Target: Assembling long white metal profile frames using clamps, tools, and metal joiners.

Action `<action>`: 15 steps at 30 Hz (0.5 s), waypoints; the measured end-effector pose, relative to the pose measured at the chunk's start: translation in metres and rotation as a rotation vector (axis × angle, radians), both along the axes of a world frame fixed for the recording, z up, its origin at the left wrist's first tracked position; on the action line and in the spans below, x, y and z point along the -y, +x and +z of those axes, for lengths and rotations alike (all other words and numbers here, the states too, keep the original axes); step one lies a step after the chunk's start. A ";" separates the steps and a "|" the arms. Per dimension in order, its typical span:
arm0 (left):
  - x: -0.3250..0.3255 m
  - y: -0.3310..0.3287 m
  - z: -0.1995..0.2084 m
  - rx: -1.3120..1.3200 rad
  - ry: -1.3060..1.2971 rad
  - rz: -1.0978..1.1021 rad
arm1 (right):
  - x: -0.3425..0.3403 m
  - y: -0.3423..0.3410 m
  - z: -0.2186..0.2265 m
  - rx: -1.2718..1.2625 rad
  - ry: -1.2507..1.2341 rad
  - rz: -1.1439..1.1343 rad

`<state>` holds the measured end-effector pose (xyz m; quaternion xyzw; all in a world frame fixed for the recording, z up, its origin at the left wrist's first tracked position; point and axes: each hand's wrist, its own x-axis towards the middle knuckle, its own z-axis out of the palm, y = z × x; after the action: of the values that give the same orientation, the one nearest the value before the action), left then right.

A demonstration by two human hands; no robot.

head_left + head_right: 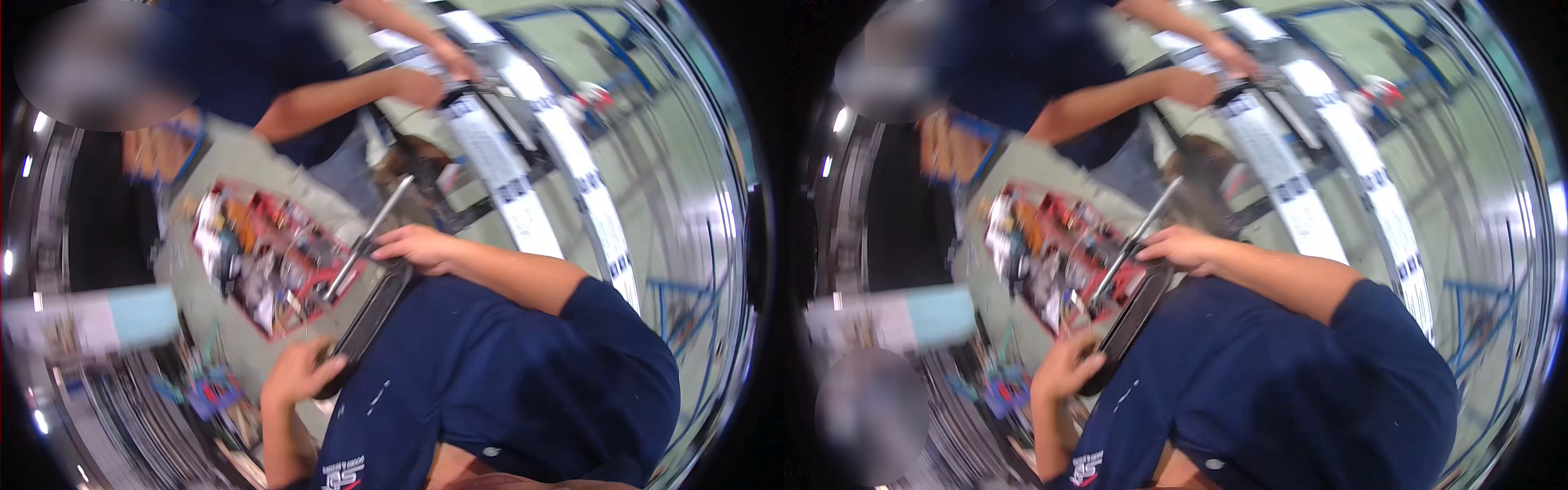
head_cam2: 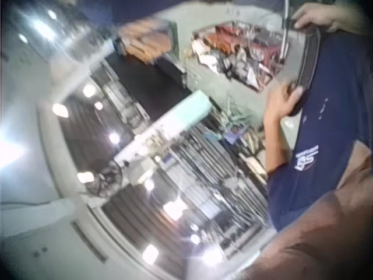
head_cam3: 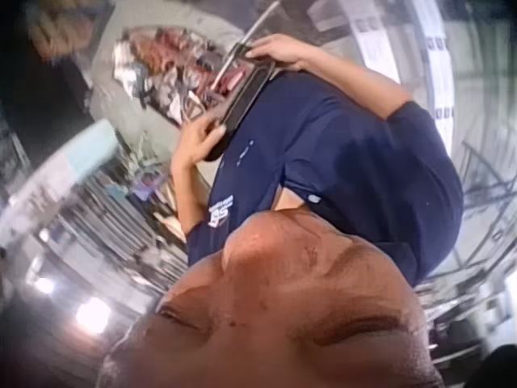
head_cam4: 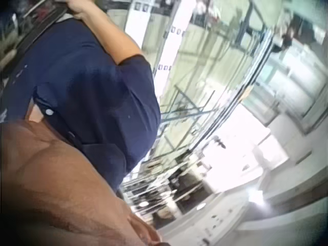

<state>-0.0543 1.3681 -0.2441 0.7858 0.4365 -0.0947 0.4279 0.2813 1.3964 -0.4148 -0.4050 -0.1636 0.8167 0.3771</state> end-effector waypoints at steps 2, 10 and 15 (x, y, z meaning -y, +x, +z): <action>0.007 -0.006 -0.029 0.050 -0.030 0.094 | 0.004 -0.018 -0.006 0.068 0.054 0.115; 0.071 -0.044 -0.141 0.157 -0.053 0.626 | 0.030 -0.142 0.005 0.427 0.424 0.103; 0.073 -0.044 -0.160 0.509 0.343 0.740 | 0.057 -0.176 0.022 0.230 0.452 -0.039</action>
<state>-0.0986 1.2950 -0.4036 0.6350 0.5776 0.3327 0.3904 0.1053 1.3393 -0.3930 -0.4036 -0.3761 0.7005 0.4527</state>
